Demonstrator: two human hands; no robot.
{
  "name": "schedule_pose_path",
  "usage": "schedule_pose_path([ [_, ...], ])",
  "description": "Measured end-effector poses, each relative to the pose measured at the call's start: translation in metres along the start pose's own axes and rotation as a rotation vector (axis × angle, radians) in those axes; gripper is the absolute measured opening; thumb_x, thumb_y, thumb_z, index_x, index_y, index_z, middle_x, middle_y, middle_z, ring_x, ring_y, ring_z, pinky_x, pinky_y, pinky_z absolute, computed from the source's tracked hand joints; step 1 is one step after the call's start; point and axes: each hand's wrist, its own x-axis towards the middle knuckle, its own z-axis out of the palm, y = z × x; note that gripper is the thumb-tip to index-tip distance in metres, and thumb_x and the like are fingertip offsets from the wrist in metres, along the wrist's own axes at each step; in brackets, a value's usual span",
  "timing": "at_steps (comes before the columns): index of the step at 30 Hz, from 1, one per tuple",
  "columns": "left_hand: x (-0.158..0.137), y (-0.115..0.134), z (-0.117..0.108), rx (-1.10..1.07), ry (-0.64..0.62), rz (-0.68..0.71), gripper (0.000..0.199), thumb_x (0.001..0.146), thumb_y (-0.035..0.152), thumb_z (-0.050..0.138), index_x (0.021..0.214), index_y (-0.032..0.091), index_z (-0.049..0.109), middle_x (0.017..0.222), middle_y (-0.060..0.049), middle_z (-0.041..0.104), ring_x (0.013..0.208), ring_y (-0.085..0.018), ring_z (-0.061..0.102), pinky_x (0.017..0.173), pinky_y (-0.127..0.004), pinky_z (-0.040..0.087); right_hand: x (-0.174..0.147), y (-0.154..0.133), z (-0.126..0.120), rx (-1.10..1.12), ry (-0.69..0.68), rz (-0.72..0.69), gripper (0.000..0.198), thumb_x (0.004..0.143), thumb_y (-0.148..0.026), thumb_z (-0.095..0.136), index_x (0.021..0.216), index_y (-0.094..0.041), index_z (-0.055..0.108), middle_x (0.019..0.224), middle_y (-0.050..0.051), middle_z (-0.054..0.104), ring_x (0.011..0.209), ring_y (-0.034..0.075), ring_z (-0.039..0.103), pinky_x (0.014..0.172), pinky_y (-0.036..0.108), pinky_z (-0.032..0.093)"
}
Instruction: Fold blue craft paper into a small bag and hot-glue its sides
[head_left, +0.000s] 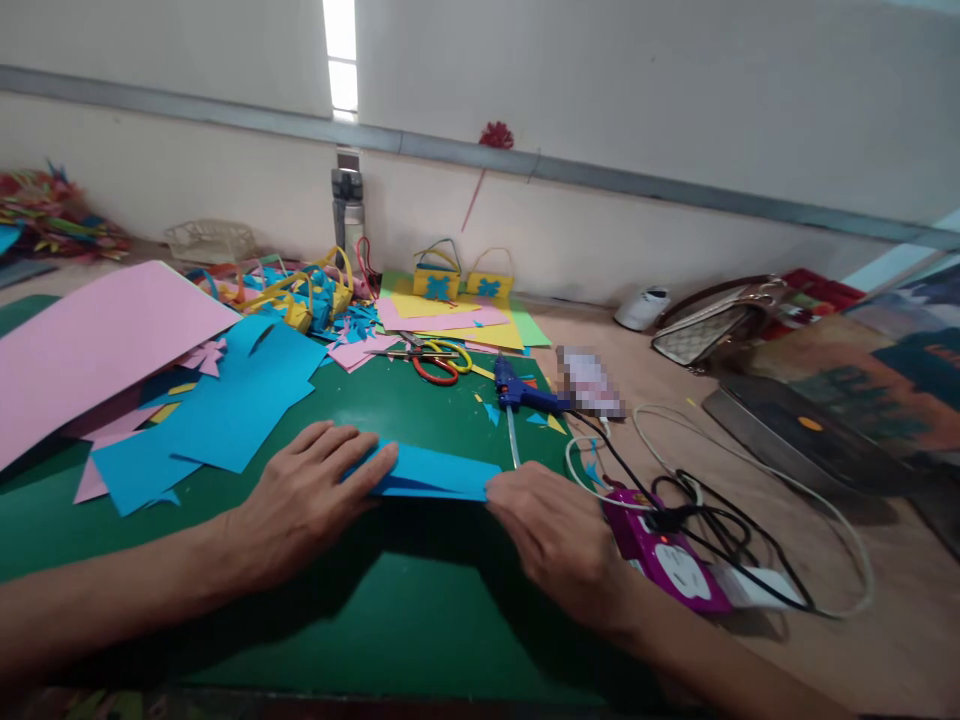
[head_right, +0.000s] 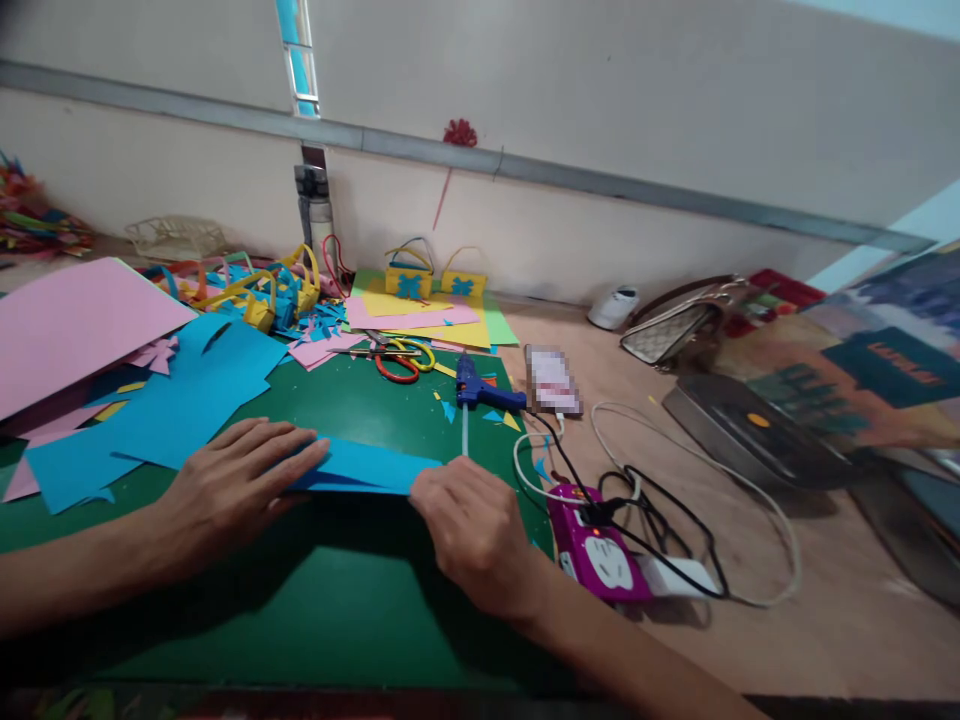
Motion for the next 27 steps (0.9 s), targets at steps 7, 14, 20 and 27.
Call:
schedule_pose_path([
  [7,0.004,-0.003,-0.006,-0.03,0.139,0.114,0.032,0.086,0.011,0.054,0.117,0.021,0.055,0.126,-0.013,0.055,0.124,-0.032,0.043,0.101,-0.055,0.032,0.008,0.012,0.004,-0.028,0.059,0.07,0.01,0.088,-0.01,0.05,0.083,-0.017,0.055,0.067,0.002,0.061,0.061,0.012,0.053,0.057,0.024,0.042],
  [14,0.006,-0.01,-0.001,-0.042,0.129,0.045,0.014,0.087,0.008,0.049,0.087,0.014,0.061,0.125,-0.016,0.056,0.124,-0.031,0.044,0.102,-0.054,0.033,0.013,0.013,0.004,-0.044,0.052,0.043,0.012,0.088,-0.01,0.049,0.081,-0.018,0.055,0.066,0.001,0.061,0.06,0.013,0.054,0.059,0.025,0.043],
  [20,0.022,-0.015,0.003,-0.035,-0.009,-0.019,0.022,0.088,0.008,0.042,0.079,0.014,0.06,0.121,-0.015,0.059,0.117,-0.032,0.049,0.094,-0.053,0.041,0.017,0.011,0.003,-0.433,-0.004,0.009,0.032,0.087,-0.011,0.046,0.118,-0.013,0.054,0.119,0.017,0.06,0.118,0.028,0.049,0.096,0.047,0.036],
  [27,0.028,-0.023,0.008,-0.19,-0.108,-0.005,0.028,0.09,0.006,0.035,0.087,0.016,0.061,0.094,-0.007,0.069,0.085,-0.019,0.062,0.091,-0.042,0.04,0.016,-0.001,0.015,-0.53,-0.101,-0.098,0.031,0.088,-0.009,0.042,0.113,-0.016,0.06,0.13,0.016,0.054,0.129,0.03,0.037,0.101,0.054,0.027],
])
